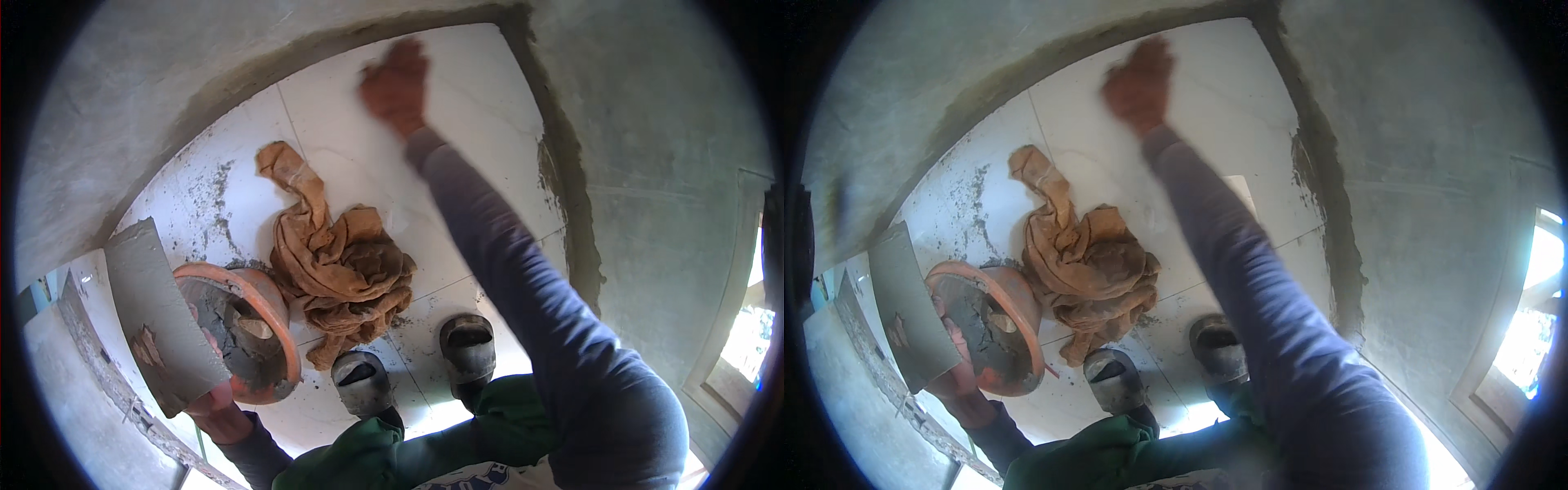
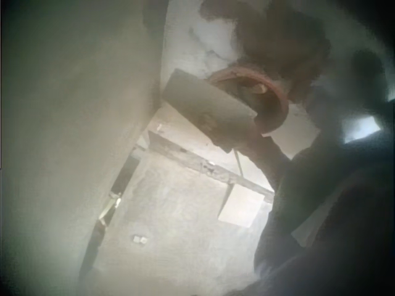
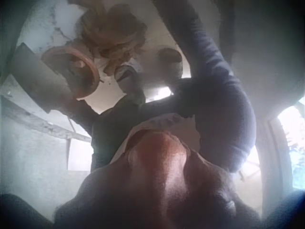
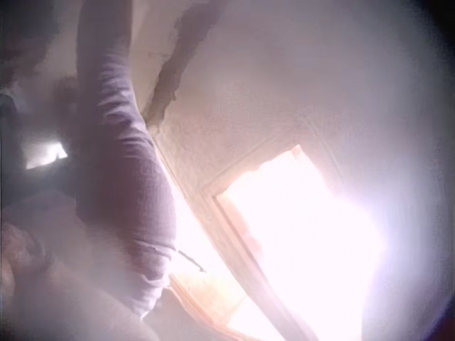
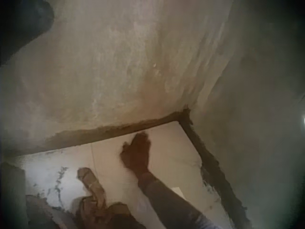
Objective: The person applies grout to a wall base using a small trowel and a wooden board, then smooths the material by hand and wipes the tiled floor with a cloth.
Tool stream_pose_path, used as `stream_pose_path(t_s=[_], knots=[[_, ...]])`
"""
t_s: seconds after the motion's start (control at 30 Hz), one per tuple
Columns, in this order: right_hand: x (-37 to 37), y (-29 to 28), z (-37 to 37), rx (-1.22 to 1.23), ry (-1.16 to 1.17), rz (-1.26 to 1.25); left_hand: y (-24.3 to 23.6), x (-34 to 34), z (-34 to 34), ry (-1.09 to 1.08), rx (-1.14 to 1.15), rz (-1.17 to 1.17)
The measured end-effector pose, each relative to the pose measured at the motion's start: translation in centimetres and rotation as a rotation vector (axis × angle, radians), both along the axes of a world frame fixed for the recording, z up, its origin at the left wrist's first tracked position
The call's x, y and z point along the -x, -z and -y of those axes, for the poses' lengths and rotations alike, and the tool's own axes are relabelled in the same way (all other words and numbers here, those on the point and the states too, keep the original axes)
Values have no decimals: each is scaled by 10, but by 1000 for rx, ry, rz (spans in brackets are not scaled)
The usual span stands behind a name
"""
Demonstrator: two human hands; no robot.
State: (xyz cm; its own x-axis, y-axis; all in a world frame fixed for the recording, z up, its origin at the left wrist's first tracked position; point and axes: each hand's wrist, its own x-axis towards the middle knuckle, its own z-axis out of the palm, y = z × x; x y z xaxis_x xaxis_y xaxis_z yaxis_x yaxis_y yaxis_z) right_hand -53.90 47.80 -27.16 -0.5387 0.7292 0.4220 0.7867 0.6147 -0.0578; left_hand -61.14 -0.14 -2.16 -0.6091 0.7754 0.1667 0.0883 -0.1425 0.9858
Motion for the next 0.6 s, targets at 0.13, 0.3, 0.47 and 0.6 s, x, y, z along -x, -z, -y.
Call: stream_pose_path(t_s=[0.13, 0.3, 0.47, 0.6], knots=[[41, -64, 154, 855, -901, 34, 4, -1, 27, -247, 321, -500], [-5, -43, 129, 537, -794, -465, -23, -5, 51, -388, 629, -852], [-139, -25, 10, 120, 111, 73, -20, -6, 33, -417, 109, 27], [-116, -83, 98, 935, -537, 189, -18, 8, 5, -149, -386, 733]])
